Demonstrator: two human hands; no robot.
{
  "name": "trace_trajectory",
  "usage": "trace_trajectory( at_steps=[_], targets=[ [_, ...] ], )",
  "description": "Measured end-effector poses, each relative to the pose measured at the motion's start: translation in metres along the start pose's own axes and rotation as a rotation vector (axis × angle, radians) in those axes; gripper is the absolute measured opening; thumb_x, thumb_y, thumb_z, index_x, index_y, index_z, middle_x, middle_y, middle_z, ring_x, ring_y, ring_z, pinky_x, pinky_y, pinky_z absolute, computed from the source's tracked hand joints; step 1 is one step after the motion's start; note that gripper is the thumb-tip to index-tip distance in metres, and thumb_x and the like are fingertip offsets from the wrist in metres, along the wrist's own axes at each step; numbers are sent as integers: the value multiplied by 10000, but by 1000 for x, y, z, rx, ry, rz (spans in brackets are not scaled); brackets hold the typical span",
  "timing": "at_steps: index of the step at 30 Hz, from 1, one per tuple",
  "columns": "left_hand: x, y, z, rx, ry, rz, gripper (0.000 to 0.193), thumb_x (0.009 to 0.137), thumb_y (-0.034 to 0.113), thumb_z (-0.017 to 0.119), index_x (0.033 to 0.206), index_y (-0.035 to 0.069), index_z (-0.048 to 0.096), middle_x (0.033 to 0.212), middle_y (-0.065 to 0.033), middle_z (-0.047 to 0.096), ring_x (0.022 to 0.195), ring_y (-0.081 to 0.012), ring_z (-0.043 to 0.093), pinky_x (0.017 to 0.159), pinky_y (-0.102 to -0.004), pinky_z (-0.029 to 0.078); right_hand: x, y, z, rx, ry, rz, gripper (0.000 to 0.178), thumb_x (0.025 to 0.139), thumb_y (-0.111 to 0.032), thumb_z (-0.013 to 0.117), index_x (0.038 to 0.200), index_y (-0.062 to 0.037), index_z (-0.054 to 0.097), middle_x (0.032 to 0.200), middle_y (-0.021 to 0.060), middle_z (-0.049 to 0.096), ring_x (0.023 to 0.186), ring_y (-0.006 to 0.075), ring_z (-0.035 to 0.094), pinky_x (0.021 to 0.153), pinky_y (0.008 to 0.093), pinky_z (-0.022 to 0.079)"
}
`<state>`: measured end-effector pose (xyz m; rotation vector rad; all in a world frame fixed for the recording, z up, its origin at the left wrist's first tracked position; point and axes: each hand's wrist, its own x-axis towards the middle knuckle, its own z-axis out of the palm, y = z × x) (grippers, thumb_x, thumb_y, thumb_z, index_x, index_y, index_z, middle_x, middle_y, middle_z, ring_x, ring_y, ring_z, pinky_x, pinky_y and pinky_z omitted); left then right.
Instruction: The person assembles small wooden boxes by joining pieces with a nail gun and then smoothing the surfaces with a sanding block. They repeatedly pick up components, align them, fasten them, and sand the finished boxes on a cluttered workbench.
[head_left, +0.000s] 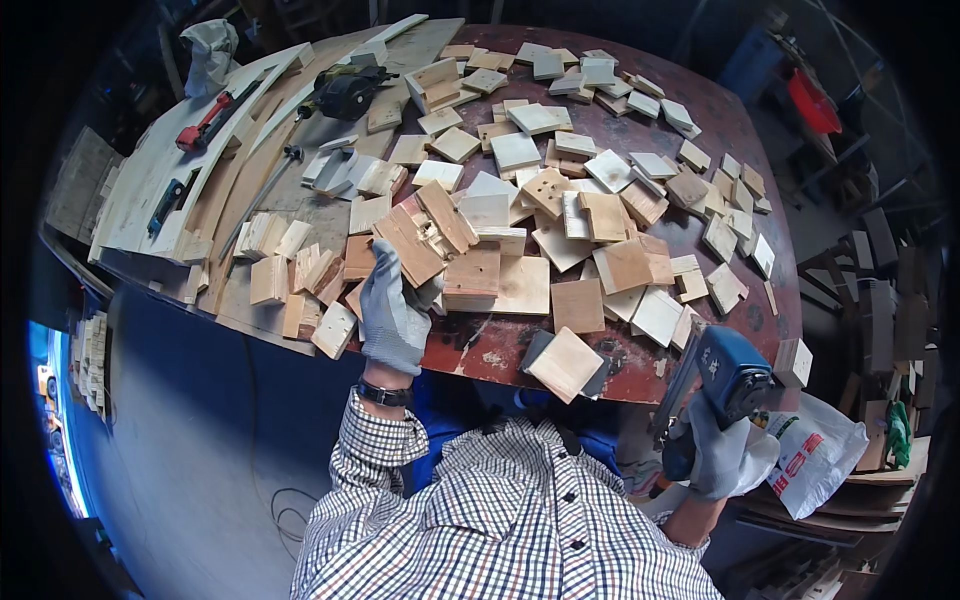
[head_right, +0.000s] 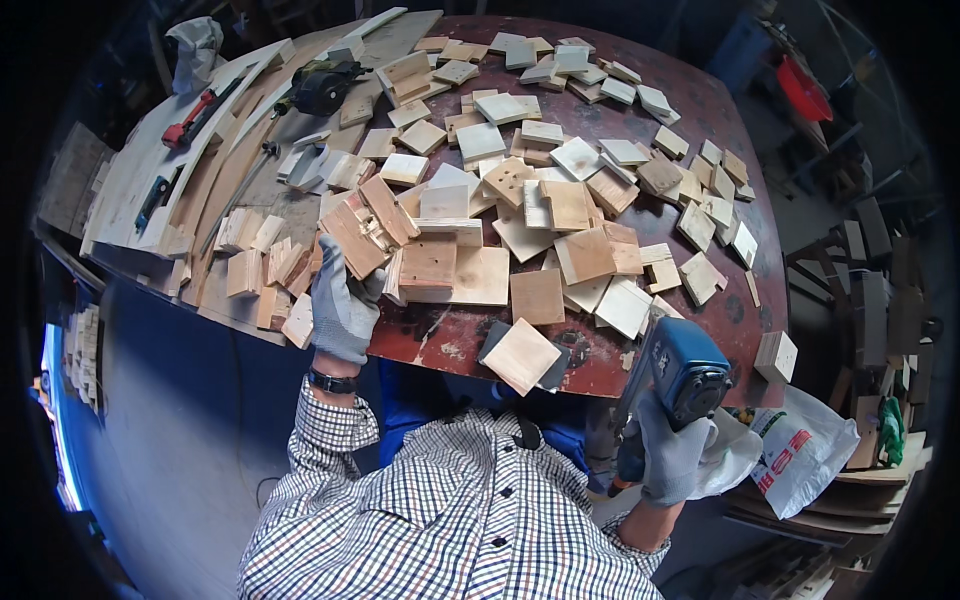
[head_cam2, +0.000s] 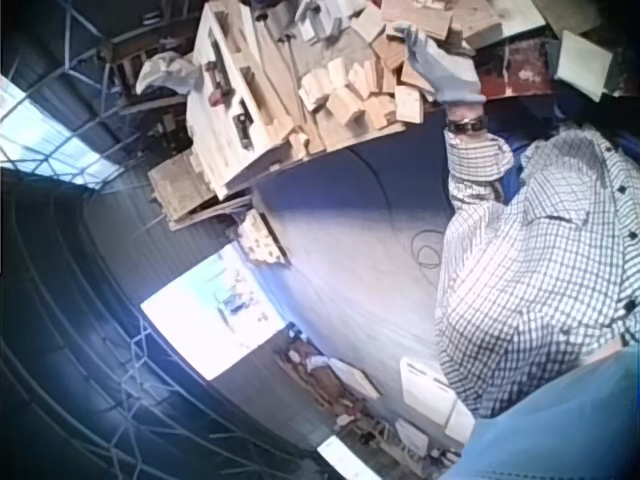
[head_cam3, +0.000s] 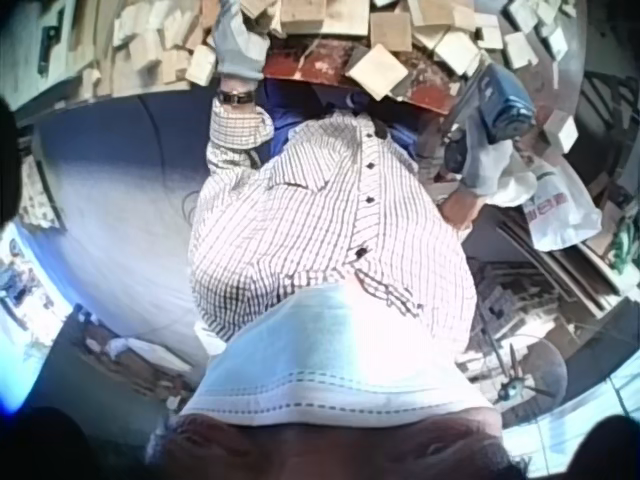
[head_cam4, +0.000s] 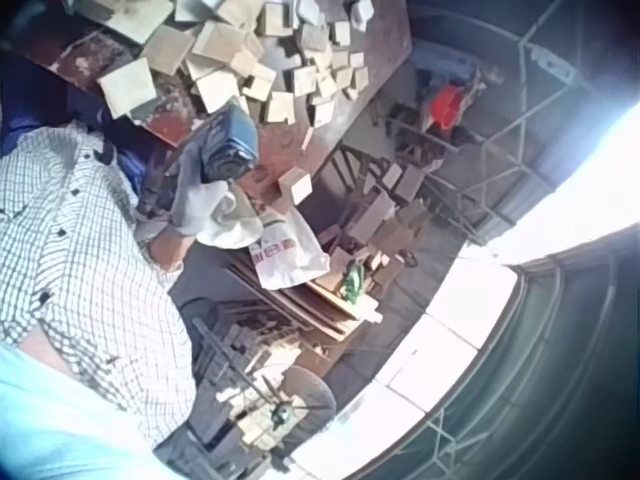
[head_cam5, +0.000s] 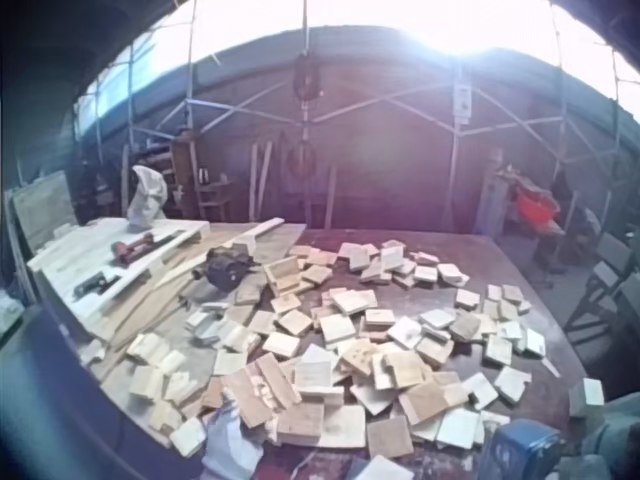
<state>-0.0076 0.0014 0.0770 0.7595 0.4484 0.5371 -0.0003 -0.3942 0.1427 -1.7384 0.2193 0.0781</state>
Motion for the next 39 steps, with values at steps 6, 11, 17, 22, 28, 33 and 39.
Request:
trace_trajectory(
  at_steps=[6, 11, 17, 22, 28, 33, 39],
  targets=[
    [-1, -3, -14, -42, -76, -41, 525, 1093, 410, 549, 1499, 94, 444, 1404, -105, 593, 1121, -167, 696, 816, -270, 662, -1, -1, 0, 2, 9, 3, 200, 895, -86, 740, 1056, 12, 674, 786, 55, 699, 576, 115, 647, 526, 247, 510],
    [-2, 0, -16, -36, -103, -83, 535, 1086, 402, 568, 1513, 106, 437, 1398, -96, 600, 1131, -168, 692, 815, -269, 659, -2, 2, -3, 19, 21, -15, 186, 895, -77, 742, 1045, 15, 681, 780, 50, 701, 580, 112, 651, 523, 249, 509],
    [-5, -3, -21, -71, -134, -78, 556, 1070, 372, 610, 1557, 191, 414, 1449, -51, 580, 1164, -178, 680, 789, -264, 654, -2, 4, -6, 19, 45, 14, 188, 898, -71, 734, 1056, 19, 685, 764, 54, 700, 576, 119, 653, 525, 256, 515],
    [-16, 5, -5, -114, -112, -87, 577, 1109, 349, 531, 1559, 46, 333, 1367, -98, 563, 1092, -123, 673, 785, -222, 654, -1, 7, -7, 4, 40, -2, 184, 899, -71, 730, 1053, 18, 685, 753, 53, 696, 575, 123, 655, 523, 259, 519],
    [-9, -4, -23, -141, -152, -65, 616, 1109, 314, 535, 1608, 73, 265, 1377, -96, 562, 1105, -138, 682, 803, -254, 666, 1, 10, -8, 30, 22, -2, 185, 895, -65, 730, 1053, 20, 684, 759, 57, 695, 580, 125, 657, 521, 260, 520],
    [-4, -4, -30, -187, -170, -154, 521, 1099, 346, 553, 1558, 164, 386, 1450, -79, 569, 1212, -195, 661, 814, -282, 664, -1, 7, -5, 27, 35, 4, 191, 893, -65, 730, 1058, 20, 681, 763, 57, 693, 581, 127, 655, 524, 260, 518],
    [2, -12, -36, 275, -139, 202, 493, 1083, 330, 591, 1489, 83, 461, 1349, -107, 624, 1132, -200, 697, 821, -298, 667, -2, 6, -8, 14, 30, 17, 202, 895, -60, 727, 1073, 22, 678, 774, 54, 692, 589, 124, 652, 532, 260, 514]
  ],
)
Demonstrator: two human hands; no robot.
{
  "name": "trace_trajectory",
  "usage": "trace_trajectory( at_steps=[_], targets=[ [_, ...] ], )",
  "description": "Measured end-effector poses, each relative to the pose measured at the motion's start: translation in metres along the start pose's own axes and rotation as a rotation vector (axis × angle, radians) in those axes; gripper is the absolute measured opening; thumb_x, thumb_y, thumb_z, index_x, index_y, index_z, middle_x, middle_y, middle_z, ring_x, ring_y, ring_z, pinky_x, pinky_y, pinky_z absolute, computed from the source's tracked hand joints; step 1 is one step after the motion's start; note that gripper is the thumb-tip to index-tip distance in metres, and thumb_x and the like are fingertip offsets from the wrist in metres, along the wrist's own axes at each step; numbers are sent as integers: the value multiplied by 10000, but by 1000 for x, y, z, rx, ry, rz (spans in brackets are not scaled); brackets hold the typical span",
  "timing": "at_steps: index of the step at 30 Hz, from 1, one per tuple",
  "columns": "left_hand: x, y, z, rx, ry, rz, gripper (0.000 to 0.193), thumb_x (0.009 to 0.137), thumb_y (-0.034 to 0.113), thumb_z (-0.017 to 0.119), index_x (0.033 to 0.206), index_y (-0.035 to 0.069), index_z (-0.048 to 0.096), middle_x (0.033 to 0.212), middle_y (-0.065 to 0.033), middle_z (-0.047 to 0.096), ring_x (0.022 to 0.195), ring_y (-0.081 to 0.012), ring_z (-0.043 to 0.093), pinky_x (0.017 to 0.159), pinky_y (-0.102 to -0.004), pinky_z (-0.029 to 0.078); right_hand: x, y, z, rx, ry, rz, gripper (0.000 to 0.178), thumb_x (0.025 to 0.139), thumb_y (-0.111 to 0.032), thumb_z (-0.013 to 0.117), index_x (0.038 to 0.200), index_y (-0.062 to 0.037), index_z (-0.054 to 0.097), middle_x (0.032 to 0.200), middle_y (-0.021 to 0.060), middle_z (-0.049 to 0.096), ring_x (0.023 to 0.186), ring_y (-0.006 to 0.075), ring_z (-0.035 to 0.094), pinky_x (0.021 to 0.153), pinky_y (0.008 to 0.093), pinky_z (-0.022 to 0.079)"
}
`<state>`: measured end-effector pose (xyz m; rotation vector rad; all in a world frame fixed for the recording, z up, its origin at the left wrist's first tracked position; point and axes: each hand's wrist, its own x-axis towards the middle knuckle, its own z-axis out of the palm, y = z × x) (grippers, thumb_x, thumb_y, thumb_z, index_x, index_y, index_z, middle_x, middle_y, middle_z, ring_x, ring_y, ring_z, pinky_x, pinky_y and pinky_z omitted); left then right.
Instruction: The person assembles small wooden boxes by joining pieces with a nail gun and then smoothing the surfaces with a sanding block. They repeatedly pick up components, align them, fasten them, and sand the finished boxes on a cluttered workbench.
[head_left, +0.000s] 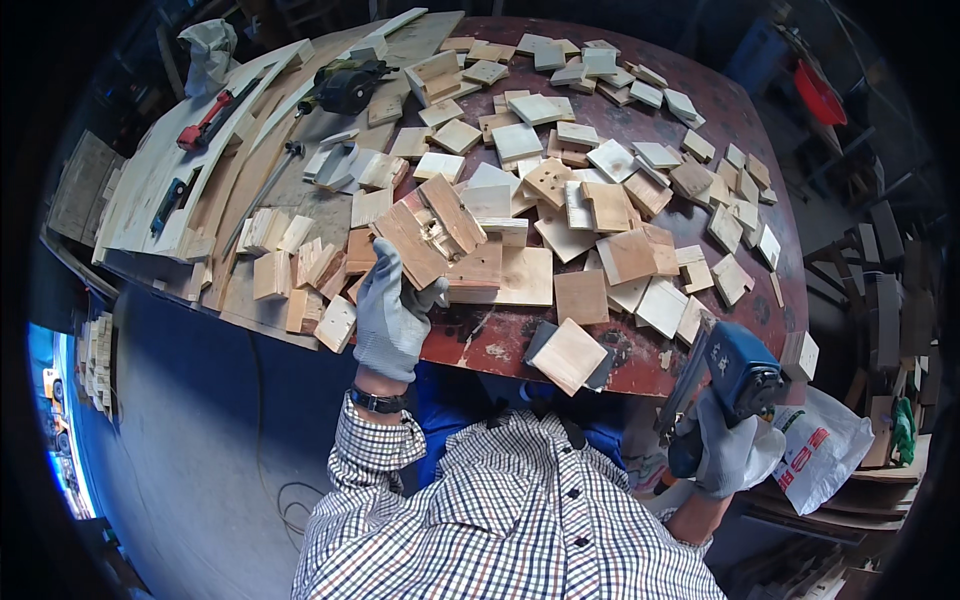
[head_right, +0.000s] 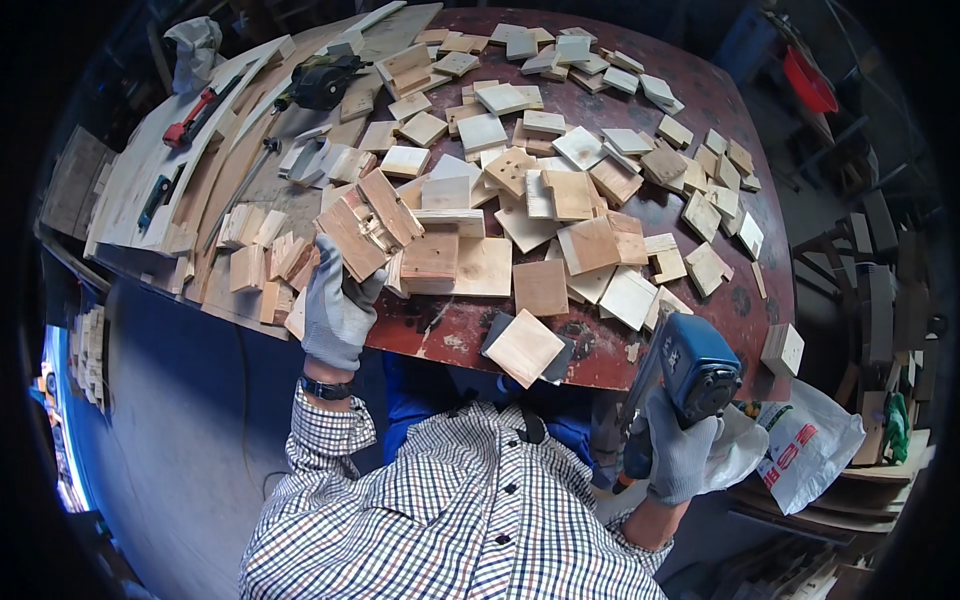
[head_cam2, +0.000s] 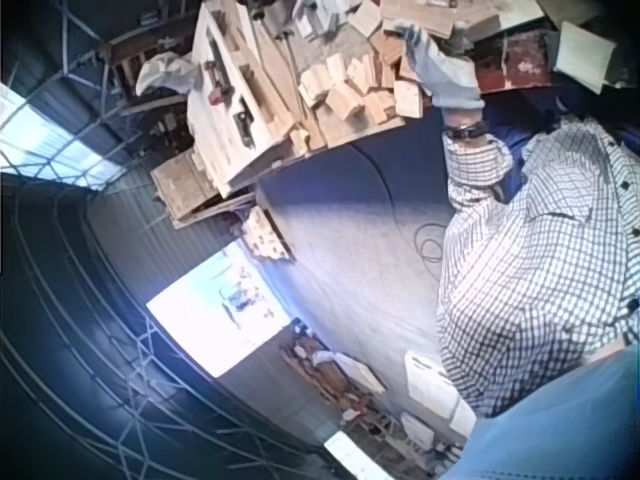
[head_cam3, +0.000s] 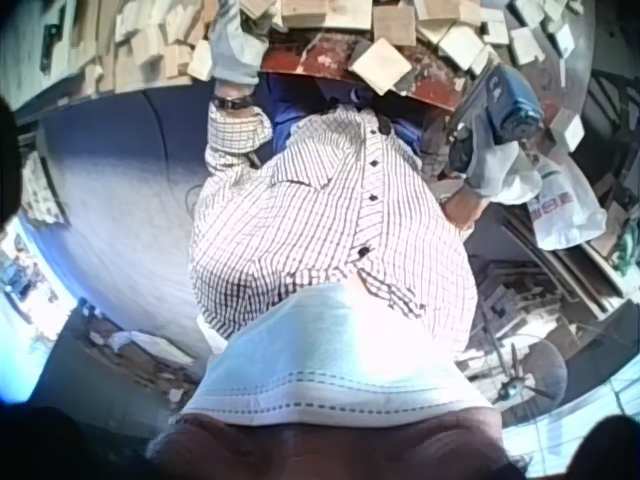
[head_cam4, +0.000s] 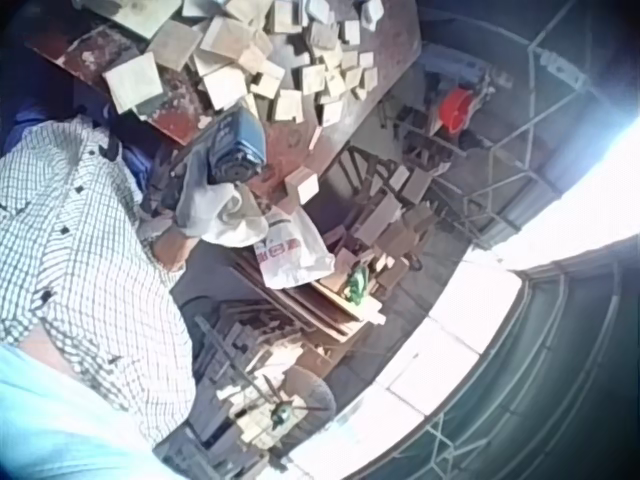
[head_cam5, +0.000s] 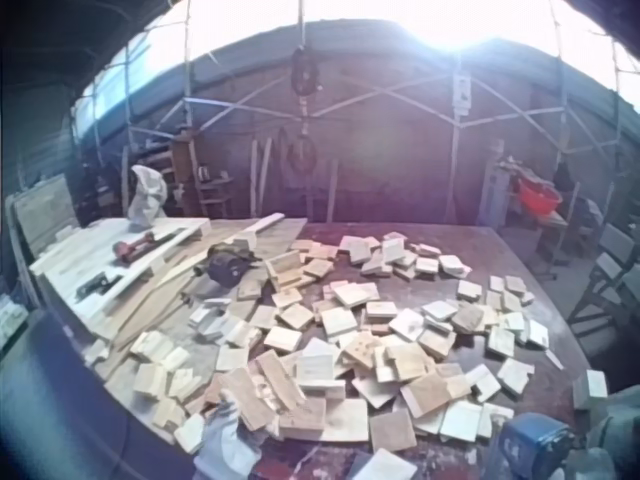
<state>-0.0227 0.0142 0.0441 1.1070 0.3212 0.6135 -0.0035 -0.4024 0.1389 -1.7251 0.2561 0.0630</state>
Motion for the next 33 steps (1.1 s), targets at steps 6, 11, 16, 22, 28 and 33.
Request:
trace_trajectory(
  at_steps=[6, 11, 16, 22, 28, 33],
  targets=[
    [9, 10, 7, 814, 44, 511, 365, 939, 107, 767, 1286, 24, 691, 1216, -106, 721, 1079, -220, 725, 914, -348, 601, 3, 6, -2, -2, 7, -16, 237, 893, -57, 727, 1110, 19, 668, 827, 49, 697, 621, 118, 654, 556, 255, 519],
    [10, -2, 16, 1416, -455, 854, 554, 768, 20, 772, 1315, 53, 687, 1347, -156, 675, 1280, -376, 629, 1021, -444, 544, 2, 2, -2, 1, -13, 28, 240, 894, -51, 722, 1119, 17, 671, 844, 53, 698, 632, 119, 649, 568, 257, 521],
    [18, -33, 10, 1521, -478, 857, 583, 771, 88, 768, 1343, 98, 655, 1375, -94, 637, 1298, -339, 599, 953, -432, 550, 0, 2, -3, -5, -8, 5, 221, 897, -49, 714, 1103, 19, 675, 827, 51, 695, 620, 119, 652, 562, 255, 524],
    [12, -40, 23, 1630, -386, 819, 544, 760, 173, 791, 1291, 139, 680, 1302, -42, 646, 1241, -281, 594, 965, -438, 489, 0, 2, -4, 11, 20, -10, 210, 908, -58, 719, 1097, 20, 673, 826, 51, 694, 616, 117, 650, 566, 253, 527],
    [9, -43, 12, 1708, -291, 809, 549, 727, 288, 818, 1254, 188, 699, 1257, 1, 652, 1152, -241, 590, 948, -456, 430, 2, 8, -8, 28, 2, -15, 208, 916, -65, 720, 1100, 17, 670, 831, 53, 696, 631, 120, 654, 568, 259, 527],
    [11, -44, 11, 1694, -269, 790, 544, 706, 318, 839, 1225, 208, 719, 1209, 5, 652, 1137, -241, 589, 972, -466, 417, -4, -4, -2, 8, 11, 29, 224, 915, -70, 723, 1114, 17, 671, 827, 57, 695, 639, 127, 653, 577, 270, 526]
  ],
)
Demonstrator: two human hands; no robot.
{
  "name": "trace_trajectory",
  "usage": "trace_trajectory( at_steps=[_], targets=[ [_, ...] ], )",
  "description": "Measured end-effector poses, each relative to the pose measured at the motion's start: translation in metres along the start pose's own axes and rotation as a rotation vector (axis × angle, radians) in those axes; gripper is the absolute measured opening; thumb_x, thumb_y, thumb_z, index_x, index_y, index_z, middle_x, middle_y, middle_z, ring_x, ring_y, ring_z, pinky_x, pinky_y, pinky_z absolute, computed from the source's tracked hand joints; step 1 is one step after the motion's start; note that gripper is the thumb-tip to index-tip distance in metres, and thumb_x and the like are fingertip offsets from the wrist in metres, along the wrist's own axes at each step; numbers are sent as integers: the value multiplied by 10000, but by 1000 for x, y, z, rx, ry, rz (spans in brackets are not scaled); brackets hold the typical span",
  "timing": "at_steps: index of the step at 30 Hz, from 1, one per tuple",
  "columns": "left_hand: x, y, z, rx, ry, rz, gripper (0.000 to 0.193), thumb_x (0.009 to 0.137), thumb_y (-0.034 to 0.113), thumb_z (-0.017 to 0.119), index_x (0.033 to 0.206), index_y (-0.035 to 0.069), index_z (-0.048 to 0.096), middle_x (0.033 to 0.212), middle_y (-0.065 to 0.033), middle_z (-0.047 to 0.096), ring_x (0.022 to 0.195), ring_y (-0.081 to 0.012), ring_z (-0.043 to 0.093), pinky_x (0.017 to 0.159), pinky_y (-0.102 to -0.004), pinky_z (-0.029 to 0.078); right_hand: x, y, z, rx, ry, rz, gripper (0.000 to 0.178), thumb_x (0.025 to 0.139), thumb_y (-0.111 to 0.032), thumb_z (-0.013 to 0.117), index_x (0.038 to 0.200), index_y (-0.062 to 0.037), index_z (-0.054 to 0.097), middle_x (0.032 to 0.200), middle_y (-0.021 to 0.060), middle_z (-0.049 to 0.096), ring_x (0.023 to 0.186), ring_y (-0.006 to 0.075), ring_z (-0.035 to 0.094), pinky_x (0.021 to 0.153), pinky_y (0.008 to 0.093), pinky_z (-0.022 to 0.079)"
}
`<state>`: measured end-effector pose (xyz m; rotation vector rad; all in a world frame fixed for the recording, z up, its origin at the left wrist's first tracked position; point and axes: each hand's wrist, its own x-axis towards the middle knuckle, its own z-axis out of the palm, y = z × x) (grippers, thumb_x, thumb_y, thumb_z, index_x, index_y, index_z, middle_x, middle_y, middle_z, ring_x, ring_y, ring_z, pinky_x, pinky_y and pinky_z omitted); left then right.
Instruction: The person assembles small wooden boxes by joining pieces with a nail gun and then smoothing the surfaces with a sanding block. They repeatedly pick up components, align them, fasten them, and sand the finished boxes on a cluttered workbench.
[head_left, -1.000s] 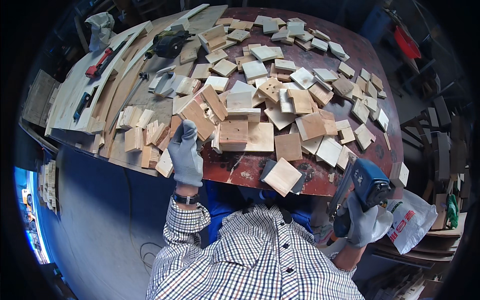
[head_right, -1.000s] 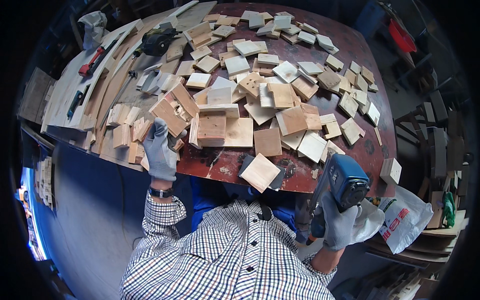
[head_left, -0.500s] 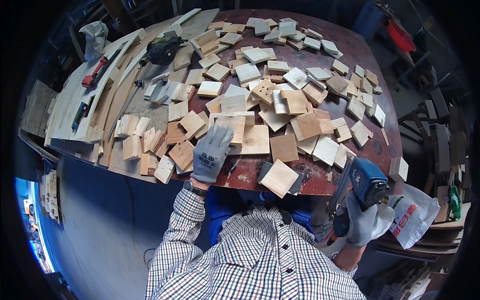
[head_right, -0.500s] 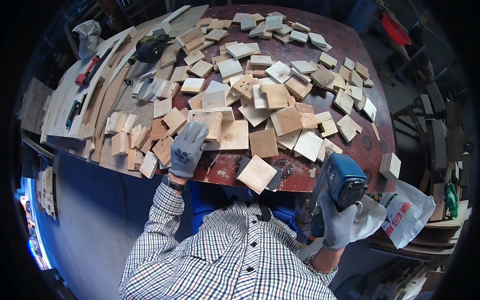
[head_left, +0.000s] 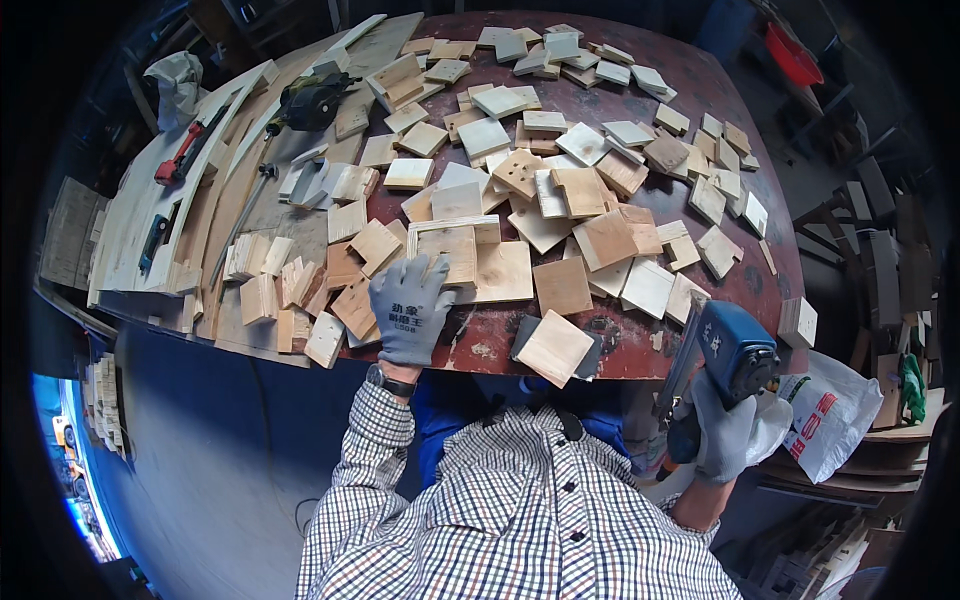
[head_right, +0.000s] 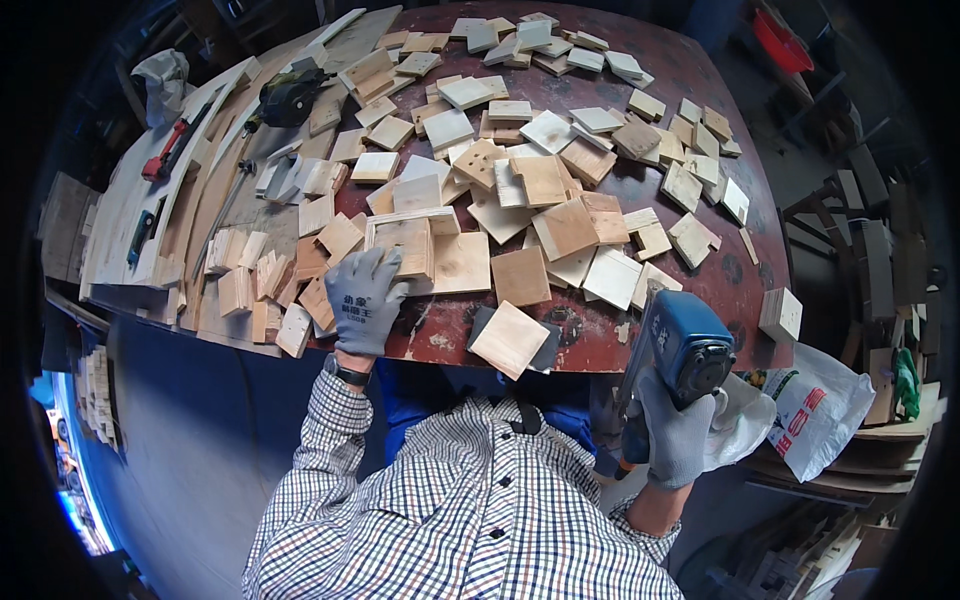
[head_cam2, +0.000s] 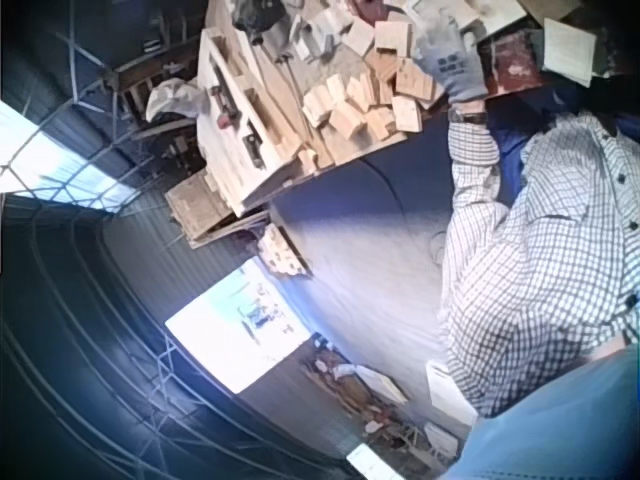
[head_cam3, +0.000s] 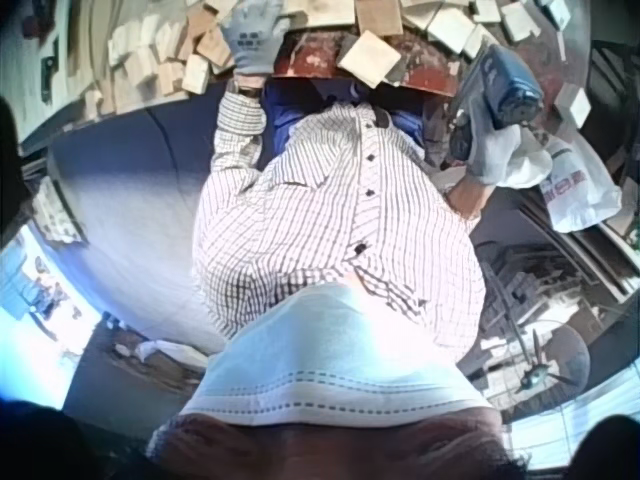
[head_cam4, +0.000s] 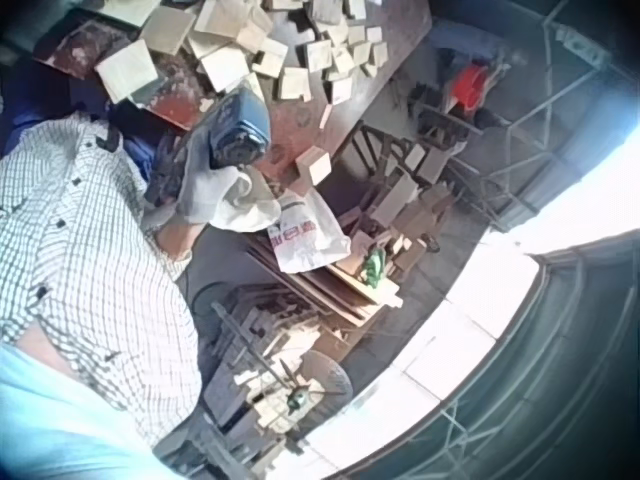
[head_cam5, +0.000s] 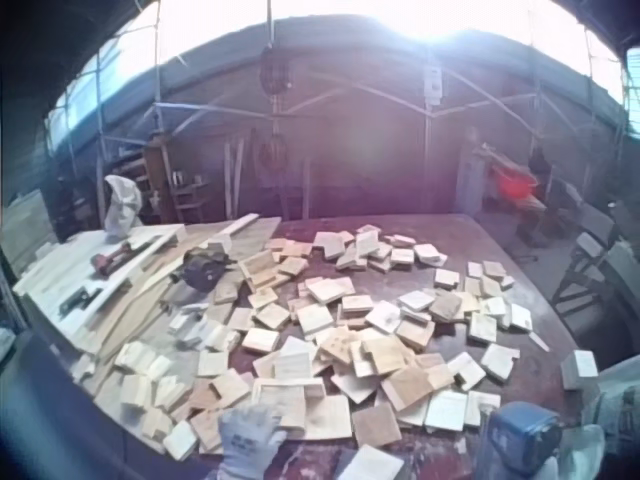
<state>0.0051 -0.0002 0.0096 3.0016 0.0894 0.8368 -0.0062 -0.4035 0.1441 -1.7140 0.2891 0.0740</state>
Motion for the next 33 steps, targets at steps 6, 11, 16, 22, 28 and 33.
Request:
trace_trajectory(
  at_steps=[6, 11, 16, 22, 28, 33],
  targets=[
    [2, 1, 0, -4, -27, -90, 578, 672, 376, 901, 1201, 213, 738, 1242, -6, 640, 1198, -271, 560, 1026, -474, 405, -1, -3, 1, -7, -17, -54, 228, 913, -78, 739, 1116, 19, 699, 851, 64, 713, 644, 122, 648, 578, 270, 510],
    [8, -25, 14, -288, -63, -62, 613, 725, 507, 898, 1212, 188, 706, 1588, -171, 440, 1464, -448, 346, 1203, -587, 272, -1, -4, -2, -9, -29, -35, 163, 920, -90, 754, 1048, 10, 744, 797, 46, 717, 635, 105, 644, 578, 264, 490],
    [29, -36, 9, -310, -141, 46, 817, 755, 534, 875, 1451, 200, 609, 1690, -186, 299, 1540, -478, 254, 1252, -564, 249, 0, -1, -2, 2, -24, -64, 180, 923, -90, 752, 1073, 8, 737, 800, 44, 718, 636, 99, 644, 579, 265, 491],
    [38, -38, 22, -284, -348, 115, 840, 754, 549, 863, 1497, 274, 586, 1684, -165, 326, 1534, -537, 210, 1236, -626, 231, 0, -1, -4, 12, -46, -34, 202, 922, -88, 762, 1096, 11, 736, 805, 41, 721, 642, 94, 644, 587, 263, 496],
    [40, -35, 22, -230, -374, 144, 879, 757, 464, 864, 1531, 217, 530, 1664, -175, 350, 1530, -505, 245, 1241, -600, 230, 3, 6, -9, 8, -26, -32, 231, 913, -103, 781, 1112, 8, 745, 843, 51, 740, 674, 98, 660, 610, 265, 512],
    [43, -38, 17, -211, -376, 238, 839, 809, 443, 810, 1534, 148, 508, 1633, -179, 390, 1515, -457, 304, 1251, -563, 226, 6, 9, -11, -26, -16, -99, 244, 909, -110, 785, 1115, 10, 736, 847, 46, 738, 711, 104, 674, 650, 272, 535]
  ],
)
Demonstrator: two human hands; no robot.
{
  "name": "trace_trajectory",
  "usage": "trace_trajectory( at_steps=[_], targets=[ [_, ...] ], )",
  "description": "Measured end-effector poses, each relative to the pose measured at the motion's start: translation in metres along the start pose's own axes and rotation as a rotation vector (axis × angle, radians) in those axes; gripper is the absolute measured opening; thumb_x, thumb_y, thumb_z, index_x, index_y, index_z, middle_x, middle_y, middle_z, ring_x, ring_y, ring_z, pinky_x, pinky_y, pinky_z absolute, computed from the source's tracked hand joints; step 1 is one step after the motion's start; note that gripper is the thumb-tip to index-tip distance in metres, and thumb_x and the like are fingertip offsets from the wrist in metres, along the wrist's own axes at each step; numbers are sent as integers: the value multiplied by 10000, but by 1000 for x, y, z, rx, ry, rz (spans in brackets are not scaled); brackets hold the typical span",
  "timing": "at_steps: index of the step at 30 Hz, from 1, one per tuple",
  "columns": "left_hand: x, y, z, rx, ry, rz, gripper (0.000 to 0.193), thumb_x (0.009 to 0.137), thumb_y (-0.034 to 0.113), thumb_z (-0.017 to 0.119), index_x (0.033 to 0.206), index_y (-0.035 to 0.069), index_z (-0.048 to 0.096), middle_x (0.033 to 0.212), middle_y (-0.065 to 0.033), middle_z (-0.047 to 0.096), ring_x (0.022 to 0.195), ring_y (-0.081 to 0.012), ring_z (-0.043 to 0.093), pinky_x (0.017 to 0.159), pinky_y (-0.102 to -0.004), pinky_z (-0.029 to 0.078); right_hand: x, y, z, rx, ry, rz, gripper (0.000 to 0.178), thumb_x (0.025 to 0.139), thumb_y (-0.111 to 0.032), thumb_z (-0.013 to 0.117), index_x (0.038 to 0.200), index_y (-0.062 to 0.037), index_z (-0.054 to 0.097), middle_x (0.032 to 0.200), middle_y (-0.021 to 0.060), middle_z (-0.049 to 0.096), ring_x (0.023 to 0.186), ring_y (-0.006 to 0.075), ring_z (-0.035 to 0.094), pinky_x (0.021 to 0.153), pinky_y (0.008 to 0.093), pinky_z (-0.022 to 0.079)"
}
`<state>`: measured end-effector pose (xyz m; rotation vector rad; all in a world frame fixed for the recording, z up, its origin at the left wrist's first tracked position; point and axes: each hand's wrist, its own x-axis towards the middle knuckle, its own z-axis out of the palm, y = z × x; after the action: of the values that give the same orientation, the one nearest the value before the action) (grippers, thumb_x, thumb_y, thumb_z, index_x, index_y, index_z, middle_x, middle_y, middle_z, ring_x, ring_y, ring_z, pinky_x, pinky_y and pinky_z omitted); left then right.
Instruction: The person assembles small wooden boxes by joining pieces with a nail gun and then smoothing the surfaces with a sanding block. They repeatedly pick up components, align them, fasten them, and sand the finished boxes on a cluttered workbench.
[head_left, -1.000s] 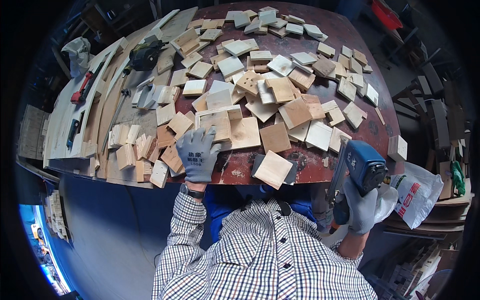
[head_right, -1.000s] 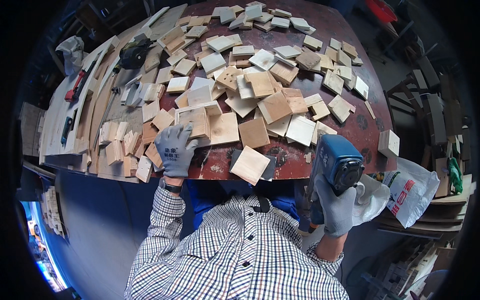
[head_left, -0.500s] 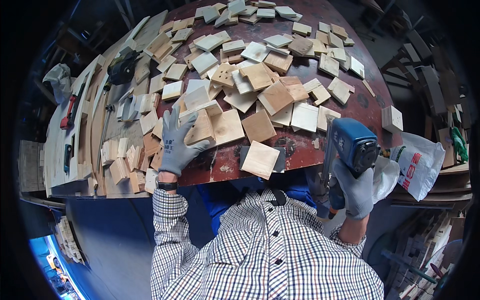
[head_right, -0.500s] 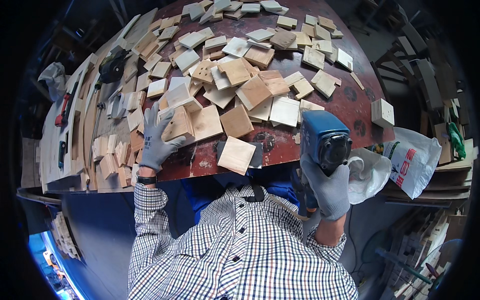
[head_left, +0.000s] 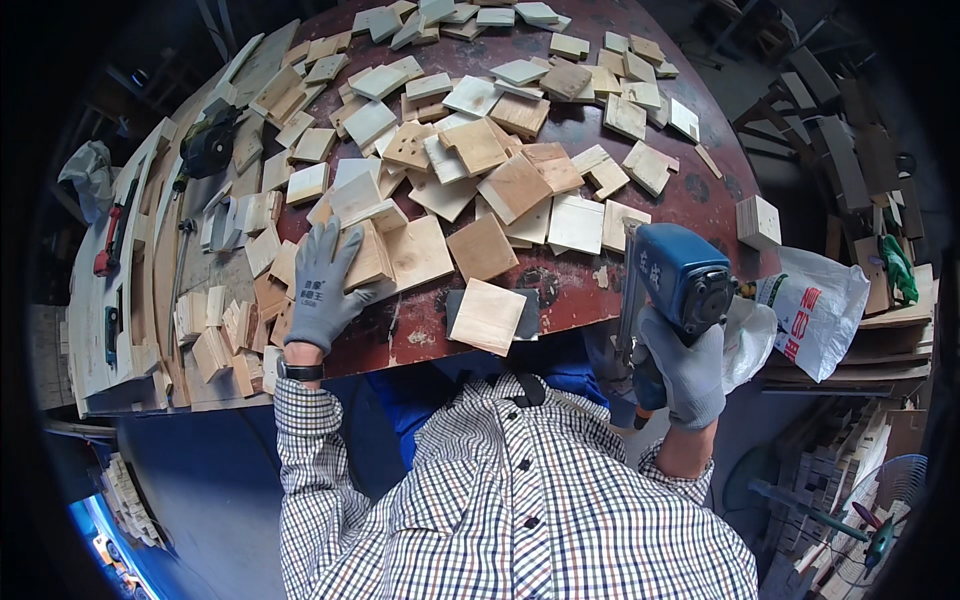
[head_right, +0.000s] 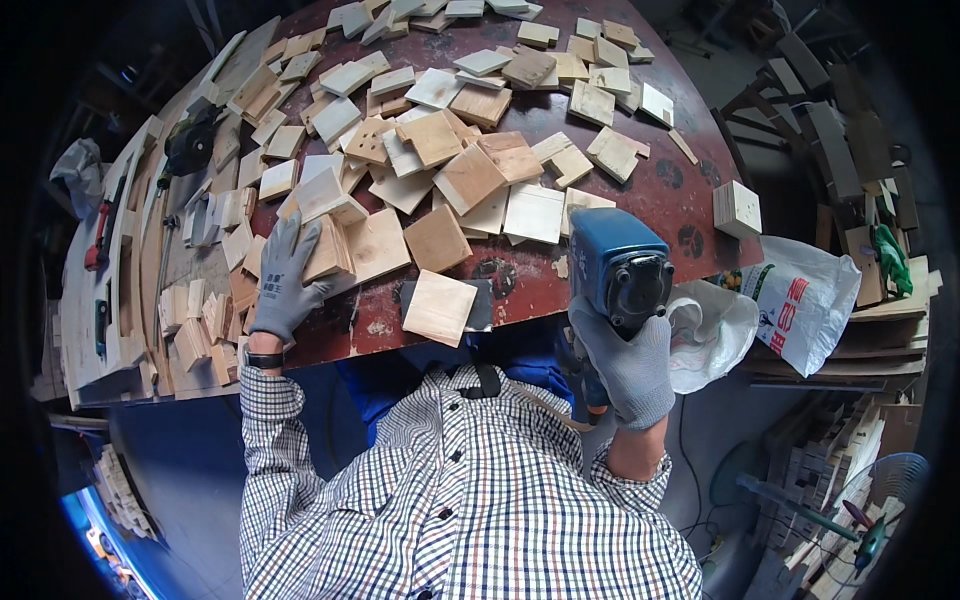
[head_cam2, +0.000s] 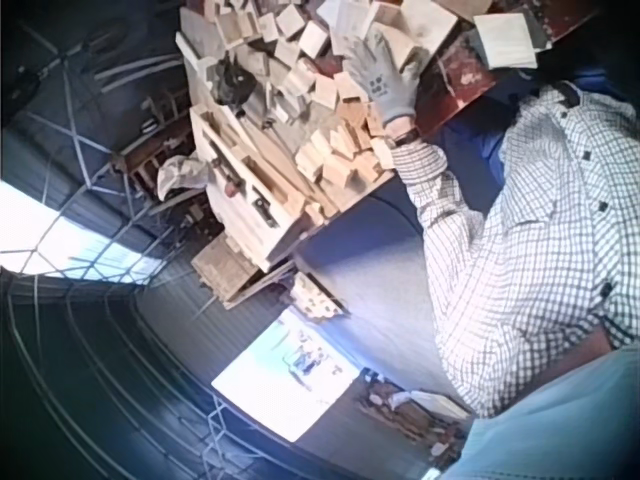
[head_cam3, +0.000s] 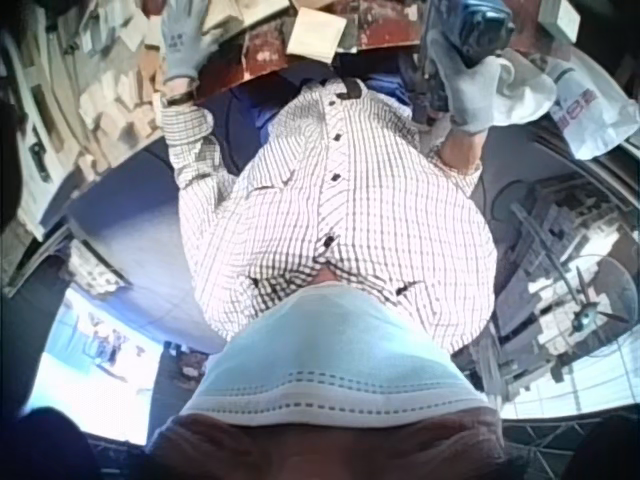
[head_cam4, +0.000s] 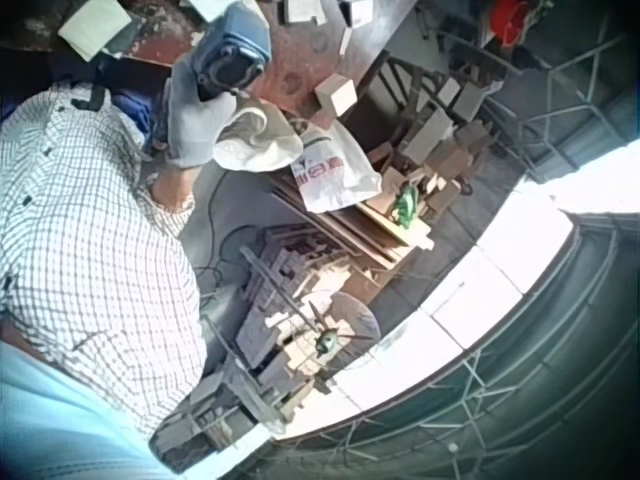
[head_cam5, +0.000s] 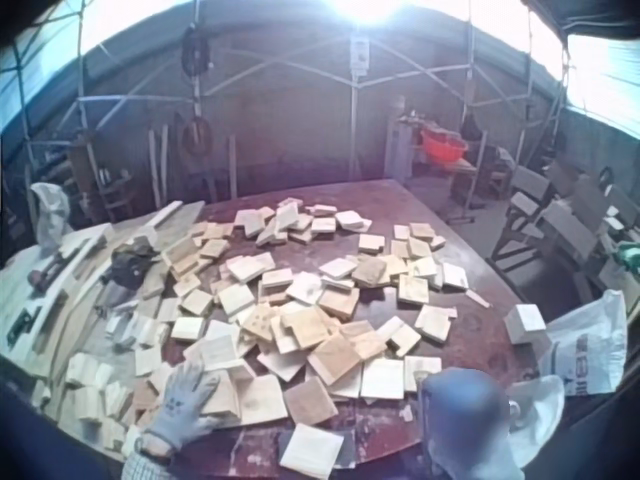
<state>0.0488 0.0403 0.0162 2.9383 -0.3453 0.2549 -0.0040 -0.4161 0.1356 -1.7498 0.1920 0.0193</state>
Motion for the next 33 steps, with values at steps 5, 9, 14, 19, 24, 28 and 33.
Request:
trace_trajectory(
  at_steps=[5, 9, 14, 19, 24, 28, 33],
  targets=[
    [-3, -10, -15, -77, 88, 99, 710, 881, 407, 741, 1496, 109, 548, 1531, -157, 534, 1446, -401, 450, 1228, -510, 323, -1, -2, 0, 32, 3, 49, 227, 916, -117, 782, 1102, 2, 728, 845, 40, 730, 700, 97, 670, 629, 267, 524],
    [-25, 4, -28, -362, 295, -32, 616, 944, 174, 735, 1511, 61, 522, 1552, -174, 520, 1365, -358, 556, 1126, -414, 465, 0, -8, 1, 53, 19, 81, 213, 920, -116, 778, 1090, -1, 722, 832, 35, 723, 666, 92, 657, 587, 255, 498],
    [-59, -1, -10, -877, 644, -506, 610, 1071, 288, 636, 1543, -45, 442, 1465, -108, 583, 1228, -109, 560, 1083, -276, 427, -2, 11, -8, 35, 108, 62, 191, 917, -29, 723, 1091, 32, 671, 838, 71, 701, 610, 136, 655, 556, 269, 533],
    [-84, -29, 17, -1614, 850, -778, 590, 1045, 486, 611, 1395, 15, 558, 1191, -64, 675, 1058, -167, 679, 847, -321, 572, 11, 28, -11, 66, 131, 50, 239, 912, -5, 710, 1141, 23, 647, 830, 67, 693, 602, 130, 647, 541, 263, 535],
    [-85, -99, 20, -1528, 970, -1118, 540, 1040, 518, 583, 1326, 63, 629, 1124, -78, 738, 858, -186, 749, 553, -321, 618, 10, 15, -5, 20, 48, 92, 248, 917, -32, 705, 1156, -1, 644, 847, 55, 683, 620, 122, 646, 534, 253, 523],
    [-77, -155, 5, -1356, 989, -1305, 496, 1032, 461, 602, 1299, 46, 651, 1142, -74, 735, 903, -200, 737, 627, -327, 604, 6, 22, -4, 3, 113, 39, 233, 921, -35, 703, 1144, -3, 649, 819, 49, 677, 608, 121, 634, 547, 249, 513],
    [-100, -235, 17, -1589, 969, -1232, 451, 1049, 371, 605, 1403, 94, 565, 1300, -137, 684, 1088, -312, 707, 795, -477, 645, 6, 8, 5, -20, 82, 24, 244, 921, -24, 703, 1159, 1, 652, 856, 53, 682, 604, 128, 626, 559, 258, 516]
  ],
)
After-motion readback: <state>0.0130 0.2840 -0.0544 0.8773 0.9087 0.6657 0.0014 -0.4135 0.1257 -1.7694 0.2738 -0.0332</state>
